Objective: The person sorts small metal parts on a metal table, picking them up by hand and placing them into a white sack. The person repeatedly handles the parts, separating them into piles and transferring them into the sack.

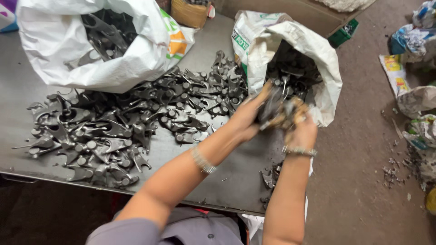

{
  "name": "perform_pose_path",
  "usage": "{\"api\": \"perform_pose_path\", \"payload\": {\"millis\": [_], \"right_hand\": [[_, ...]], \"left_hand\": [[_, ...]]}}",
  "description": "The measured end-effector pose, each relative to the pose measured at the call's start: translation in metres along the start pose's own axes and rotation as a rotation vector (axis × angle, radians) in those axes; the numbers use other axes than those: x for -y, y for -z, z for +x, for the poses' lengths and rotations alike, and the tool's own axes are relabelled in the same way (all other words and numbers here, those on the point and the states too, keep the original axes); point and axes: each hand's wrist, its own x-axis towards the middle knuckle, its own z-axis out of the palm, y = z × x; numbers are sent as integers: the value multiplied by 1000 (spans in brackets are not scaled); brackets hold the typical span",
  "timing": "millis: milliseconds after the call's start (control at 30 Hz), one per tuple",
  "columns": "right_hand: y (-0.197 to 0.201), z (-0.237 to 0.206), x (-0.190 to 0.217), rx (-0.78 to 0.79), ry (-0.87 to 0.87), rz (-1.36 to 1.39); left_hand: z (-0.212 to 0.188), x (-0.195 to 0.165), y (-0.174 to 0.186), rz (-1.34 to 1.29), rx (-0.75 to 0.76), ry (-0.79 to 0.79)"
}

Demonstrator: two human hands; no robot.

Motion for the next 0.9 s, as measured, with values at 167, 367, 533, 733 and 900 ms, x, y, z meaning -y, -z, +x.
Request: {"api": "perform_pose_path", "payload": {"millis": [167, 367, 533, 733, 900], "right_hand": [[-46, 66, 45, 178, 273, -105], [-40, 16, -5, 189, 448, -536], [-50, -74, -79, 619, 483, -1301], [-39, -132, -115, 412, 559, -1303], [10, -149, -126, 334, 259, -923]], "left_hand": [[68, -21, -60, 298, -94, -119], [-16, -58, 31, 986, -1, -47], [-112, -85, 82, 2052, -357, -408], [-161, -76, 97, 2263, -525, -30], [-159, -72, 113, 2246, -513, -64]]}}
